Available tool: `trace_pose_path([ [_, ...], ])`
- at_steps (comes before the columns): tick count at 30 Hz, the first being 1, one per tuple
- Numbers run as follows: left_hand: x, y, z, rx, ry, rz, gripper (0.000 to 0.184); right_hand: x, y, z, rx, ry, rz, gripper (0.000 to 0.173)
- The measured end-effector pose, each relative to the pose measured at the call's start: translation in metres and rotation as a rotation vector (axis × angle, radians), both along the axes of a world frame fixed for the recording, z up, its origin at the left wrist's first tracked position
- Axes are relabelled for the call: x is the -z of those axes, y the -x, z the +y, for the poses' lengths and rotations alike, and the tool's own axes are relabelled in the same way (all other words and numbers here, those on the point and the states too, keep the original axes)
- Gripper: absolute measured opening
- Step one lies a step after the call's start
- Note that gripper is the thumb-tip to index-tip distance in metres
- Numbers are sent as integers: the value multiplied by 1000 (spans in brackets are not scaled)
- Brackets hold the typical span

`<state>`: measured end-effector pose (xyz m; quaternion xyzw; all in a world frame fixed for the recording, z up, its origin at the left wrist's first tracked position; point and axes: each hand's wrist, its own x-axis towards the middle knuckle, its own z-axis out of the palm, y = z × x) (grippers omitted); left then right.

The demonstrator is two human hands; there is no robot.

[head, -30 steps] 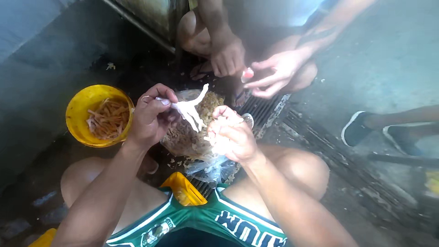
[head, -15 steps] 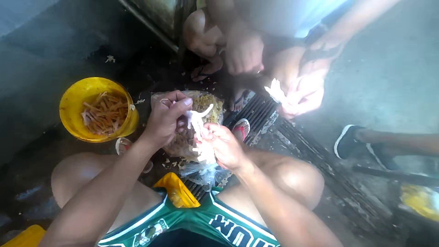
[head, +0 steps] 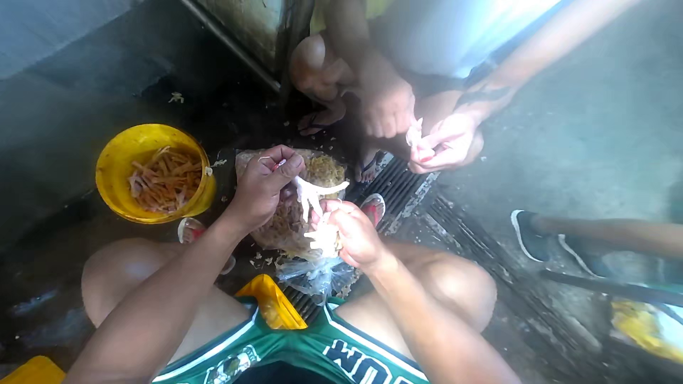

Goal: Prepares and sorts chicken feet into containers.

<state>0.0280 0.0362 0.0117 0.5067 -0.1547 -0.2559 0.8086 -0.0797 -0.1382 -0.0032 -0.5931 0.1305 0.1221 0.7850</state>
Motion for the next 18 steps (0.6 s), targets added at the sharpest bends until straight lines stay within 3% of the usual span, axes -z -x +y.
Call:
trace_pose_path([
  [4,-5,0,-1,-88,-217,-66,15,5,-3,0,-116,208,-25,27],
  [9,-14,1,1,-159,-458,-75,20,0,-7,2,-135,252,15,32],
  [18,16,-4,-6,-202,-488,0,26,3,-28,13,-70,455,250,32],
])
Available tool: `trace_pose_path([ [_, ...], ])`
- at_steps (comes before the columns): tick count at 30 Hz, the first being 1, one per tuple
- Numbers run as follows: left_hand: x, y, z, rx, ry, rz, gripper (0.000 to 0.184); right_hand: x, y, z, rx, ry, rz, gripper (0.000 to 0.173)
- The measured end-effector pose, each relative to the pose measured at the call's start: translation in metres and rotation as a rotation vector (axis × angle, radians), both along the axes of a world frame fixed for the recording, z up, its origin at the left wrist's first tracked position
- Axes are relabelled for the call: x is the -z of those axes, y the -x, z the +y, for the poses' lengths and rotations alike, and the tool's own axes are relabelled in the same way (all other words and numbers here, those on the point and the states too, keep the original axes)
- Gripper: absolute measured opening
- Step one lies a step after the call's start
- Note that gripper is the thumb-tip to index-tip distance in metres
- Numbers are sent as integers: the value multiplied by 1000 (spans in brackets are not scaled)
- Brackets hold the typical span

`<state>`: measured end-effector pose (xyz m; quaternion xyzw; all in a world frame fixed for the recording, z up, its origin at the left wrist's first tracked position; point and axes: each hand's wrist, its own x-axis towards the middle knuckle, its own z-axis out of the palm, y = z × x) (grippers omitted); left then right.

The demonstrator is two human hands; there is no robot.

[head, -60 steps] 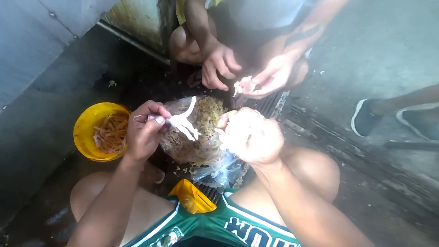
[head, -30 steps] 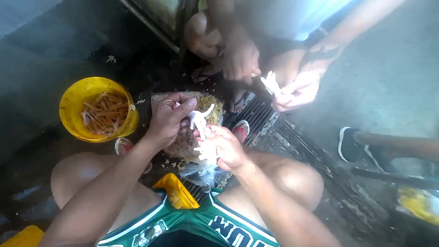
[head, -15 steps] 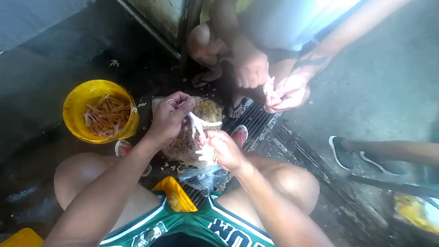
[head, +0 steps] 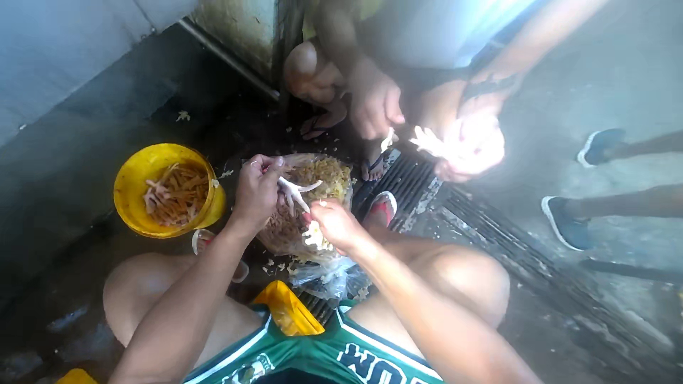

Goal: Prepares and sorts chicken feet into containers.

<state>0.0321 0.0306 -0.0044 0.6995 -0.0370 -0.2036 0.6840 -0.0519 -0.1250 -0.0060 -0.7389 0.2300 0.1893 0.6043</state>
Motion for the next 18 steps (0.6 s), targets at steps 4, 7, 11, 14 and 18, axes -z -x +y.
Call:
trace_pose_path([
  [4,-5,-29,8,-208,61,20,20,10,10,-1,47,-111,26,32],
  [7,-18,-53,28,-329,188,10,12,19,20,-7,72,-184,-29,29],
  [11,-22,-46,26,-260,285,90,14,18,20,-16,115,-247,-122,28],
  [14,-20,-39,15,-213,324,212,17,21,22,-18,125,-252,-160,28],
  [18,-16,-31,5,-159,346,312,20,21,24,-17,111,-258,-206,33],
])
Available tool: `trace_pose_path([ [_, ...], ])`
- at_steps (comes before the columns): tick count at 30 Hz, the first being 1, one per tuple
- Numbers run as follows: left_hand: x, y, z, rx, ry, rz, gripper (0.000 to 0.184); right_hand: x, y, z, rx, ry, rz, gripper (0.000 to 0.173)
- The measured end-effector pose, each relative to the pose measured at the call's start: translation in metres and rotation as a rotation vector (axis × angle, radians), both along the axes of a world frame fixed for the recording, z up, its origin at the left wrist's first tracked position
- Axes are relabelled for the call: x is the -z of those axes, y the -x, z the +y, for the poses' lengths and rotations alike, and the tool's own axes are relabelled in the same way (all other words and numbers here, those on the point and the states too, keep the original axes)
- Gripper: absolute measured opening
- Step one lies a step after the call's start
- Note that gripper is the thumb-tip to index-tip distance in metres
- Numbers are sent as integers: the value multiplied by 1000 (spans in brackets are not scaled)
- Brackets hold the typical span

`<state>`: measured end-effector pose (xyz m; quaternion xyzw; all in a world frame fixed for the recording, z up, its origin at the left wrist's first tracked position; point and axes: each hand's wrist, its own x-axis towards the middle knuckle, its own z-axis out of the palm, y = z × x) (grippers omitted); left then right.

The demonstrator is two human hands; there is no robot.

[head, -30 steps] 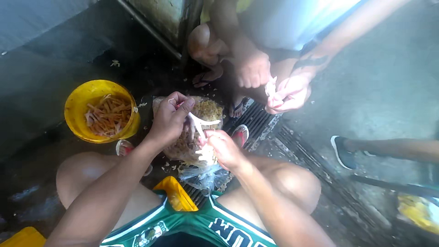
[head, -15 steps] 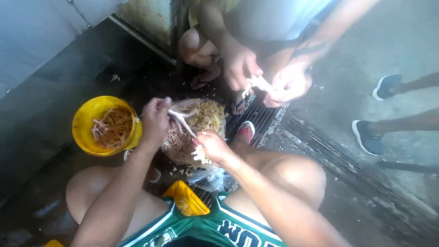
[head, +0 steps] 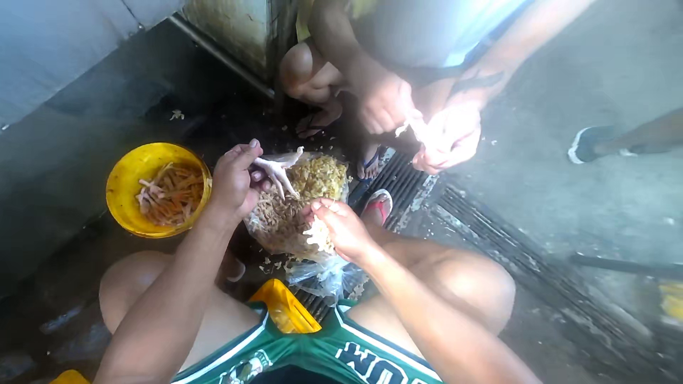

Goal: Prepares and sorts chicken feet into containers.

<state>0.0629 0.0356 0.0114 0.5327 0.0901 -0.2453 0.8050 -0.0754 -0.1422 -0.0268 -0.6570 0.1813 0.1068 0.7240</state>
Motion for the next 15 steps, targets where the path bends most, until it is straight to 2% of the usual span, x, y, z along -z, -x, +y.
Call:
trace_pose_path([
  [4,9,14,-9,54,34,37,18,2,1,3,-30,-80,-84,30],
  [6,12,16,-11,78,25,22,17,1,0,3,-62,-19,-77,28],
  [8,9,6,-4,111,-89,-110,12,-5,-2,-1,-94,120,-13,28],
  [10,-6,-13,18,154,-382,-375,15,-12,-5,-11,-125,226,41,30],
  [12,-26,-28,51,211,-871,-600,27,-17,0,-21,-107,311,45,34],
  [13,-37,-37,67,250,-1117,-620,32,-23,-1,-27,-87,348,46,34],
  [15,-37,-50,103,332,-1395,-449,46,-37,1,-38,-56,432,61,34],
])
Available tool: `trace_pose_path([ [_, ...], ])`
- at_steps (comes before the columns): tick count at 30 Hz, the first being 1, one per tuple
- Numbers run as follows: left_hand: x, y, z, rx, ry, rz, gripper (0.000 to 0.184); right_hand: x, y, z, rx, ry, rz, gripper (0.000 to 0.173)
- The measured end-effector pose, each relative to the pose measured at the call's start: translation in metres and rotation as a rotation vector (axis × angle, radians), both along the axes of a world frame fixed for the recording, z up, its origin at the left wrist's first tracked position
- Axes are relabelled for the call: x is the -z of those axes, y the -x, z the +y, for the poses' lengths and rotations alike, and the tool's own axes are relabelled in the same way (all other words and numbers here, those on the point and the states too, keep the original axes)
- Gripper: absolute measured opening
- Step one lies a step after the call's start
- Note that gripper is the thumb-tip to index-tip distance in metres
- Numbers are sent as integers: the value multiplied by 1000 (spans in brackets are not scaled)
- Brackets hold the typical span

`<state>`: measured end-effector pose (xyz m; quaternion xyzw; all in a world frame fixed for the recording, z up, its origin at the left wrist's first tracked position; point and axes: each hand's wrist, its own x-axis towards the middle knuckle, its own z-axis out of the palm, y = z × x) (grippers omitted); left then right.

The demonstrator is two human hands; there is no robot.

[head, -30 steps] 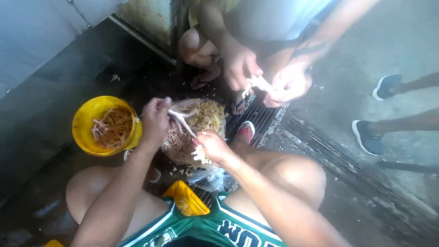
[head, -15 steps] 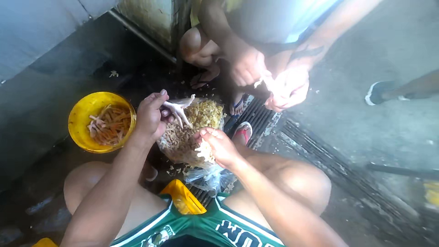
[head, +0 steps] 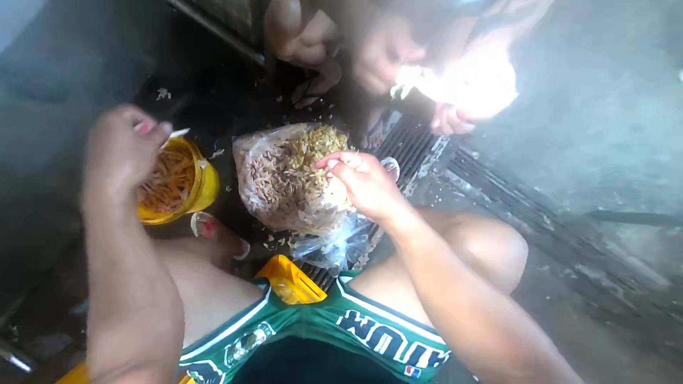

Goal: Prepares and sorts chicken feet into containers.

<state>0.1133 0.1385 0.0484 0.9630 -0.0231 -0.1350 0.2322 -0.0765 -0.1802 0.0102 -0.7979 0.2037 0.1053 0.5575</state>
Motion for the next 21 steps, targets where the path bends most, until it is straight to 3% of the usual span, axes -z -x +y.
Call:
trace_pose_path([
  [2,19,-1,27,-150,-102,163,67,-9,8,-7,14,46,-41,31],
  [4,35,4,24,-259,-72,211,73,-17,12,-13,-4,86,-62,29],
  [6,50,12,-9,-198,-16,180,61,-23,17,-17,-44,126,-110,27],
  [9,89,17,-81,58,14,268,36,-28,20,-24,-116,217,-191,25],
  [11,145,30,-122,170,78,424,32,-27,22,-29,-159,286,-206,24],
  [13,219,55,-151,182,100,536,42,-27,18,-34,-235,314,-195,24],
  [15,270,75,-186,150,105,618,51,-31,13,-41,-347,313,-140,31],
  [19,296,114,-229,26,22,792,53,-34,4,-45,-447,346,-77,32],
  [21,241,129,-230,103,-57,839,42,-33,-1,-42,-491,345,-51,33],
])
